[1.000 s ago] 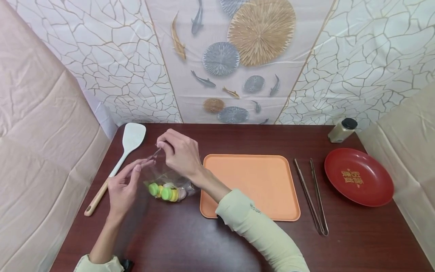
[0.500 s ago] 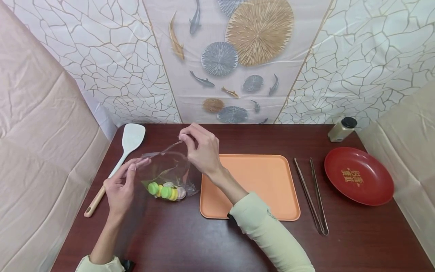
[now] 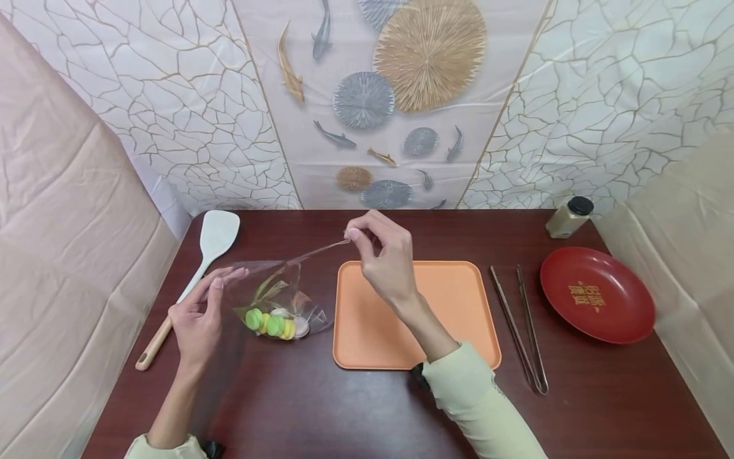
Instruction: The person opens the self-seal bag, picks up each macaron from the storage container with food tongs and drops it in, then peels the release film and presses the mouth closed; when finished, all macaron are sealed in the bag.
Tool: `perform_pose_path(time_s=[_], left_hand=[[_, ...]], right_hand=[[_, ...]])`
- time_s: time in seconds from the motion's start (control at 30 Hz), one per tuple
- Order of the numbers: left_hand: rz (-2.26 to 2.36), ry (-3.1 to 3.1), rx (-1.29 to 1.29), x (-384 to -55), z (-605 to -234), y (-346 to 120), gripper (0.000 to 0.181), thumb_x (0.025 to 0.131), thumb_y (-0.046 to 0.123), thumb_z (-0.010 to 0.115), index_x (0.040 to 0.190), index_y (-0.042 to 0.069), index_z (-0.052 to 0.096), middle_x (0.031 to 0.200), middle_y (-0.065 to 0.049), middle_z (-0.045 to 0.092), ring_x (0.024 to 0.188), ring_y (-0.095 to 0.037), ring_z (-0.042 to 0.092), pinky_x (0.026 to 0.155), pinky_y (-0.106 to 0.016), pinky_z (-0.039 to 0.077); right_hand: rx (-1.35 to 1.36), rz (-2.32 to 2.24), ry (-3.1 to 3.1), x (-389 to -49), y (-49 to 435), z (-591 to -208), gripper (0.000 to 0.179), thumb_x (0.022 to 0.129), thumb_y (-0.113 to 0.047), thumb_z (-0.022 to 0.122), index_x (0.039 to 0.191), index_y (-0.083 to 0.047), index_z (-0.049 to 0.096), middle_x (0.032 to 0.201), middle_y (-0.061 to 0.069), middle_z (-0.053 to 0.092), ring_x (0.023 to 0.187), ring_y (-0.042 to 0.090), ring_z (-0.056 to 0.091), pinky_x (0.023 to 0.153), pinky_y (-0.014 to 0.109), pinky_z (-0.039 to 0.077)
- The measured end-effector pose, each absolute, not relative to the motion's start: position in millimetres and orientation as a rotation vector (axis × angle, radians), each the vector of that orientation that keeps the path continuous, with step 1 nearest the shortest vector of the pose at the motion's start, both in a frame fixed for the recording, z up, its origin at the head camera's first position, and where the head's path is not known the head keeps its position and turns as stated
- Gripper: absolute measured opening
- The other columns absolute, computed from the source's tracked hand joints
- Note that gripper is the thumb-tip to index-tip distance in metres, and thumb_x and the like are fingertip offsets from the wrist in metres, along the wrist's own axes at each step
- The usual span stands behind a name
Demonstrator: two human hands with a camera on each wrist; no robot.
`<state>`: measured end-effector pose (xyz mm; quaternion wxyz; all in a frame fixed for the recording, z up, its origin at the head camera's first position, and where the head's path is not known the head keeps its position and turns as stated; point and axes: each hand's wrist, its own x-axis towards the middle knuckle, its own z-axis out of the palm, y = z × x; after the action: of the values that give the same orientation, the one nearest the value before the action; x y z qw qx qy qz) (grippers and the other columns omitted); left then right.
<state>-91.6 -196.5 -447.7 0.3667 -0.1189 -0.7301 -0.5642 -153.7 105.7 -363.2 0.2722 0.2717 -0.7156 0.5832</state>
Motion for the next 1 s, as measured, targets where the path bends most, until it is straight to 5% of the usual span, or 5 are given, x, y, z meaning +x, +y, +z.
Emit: perform_pose_path(time_s=[0.23,0.6,1.0], left_hand=[[-1.517,-1.866,-0.307,-90,-449,-197,0.026,0.107,-0.013,0.057,0.124,-0.009,0.076,0.111,-0.030,0.080,0.109,-0.008,0.081,0.093,-0.019,0.062],[-1.522,-1.862,-0.304,-89,-448,-198,0.026,0.108,-0.012,0.056,0.124,-0.008,0.077,0.112,-0.028,0.081,0.110,-0.010,0.081,0.096,-0.020,0.062],[-1.511,-1.873,-0.304,-88,-448,-197,0.025,0.107,-0.012,0.058,0.123,-0.008,0.077,0.111,-0.027,0.081,0.110,-0.008,0.081,0.096,-0.019,0.061]], right_hand=[[0.678,1.597,-1.945,-139,128,-355,0.017,0.101,0.009,0.069,0.087,0.001,0.075,0.083,0.008,0.070,0.063,0.007,0.050,0.055,0.018,0.039],[0.545,1.576,-1.903,-124,168,-339,0.016,0.100,0.013,0.066,0.086,0.008,0.072,0.084,-0.005,0.068,0.062,0.006,0.050,0.053,0.017,0.038],[0.540,1.842,-1.763,-101,196,-345,0.011,0.101,0.014,0.063,0.090,0.018,0.065,0.073,0.002,0.055,0.059,0.013,0.043,0.053,0.022,0.034]])
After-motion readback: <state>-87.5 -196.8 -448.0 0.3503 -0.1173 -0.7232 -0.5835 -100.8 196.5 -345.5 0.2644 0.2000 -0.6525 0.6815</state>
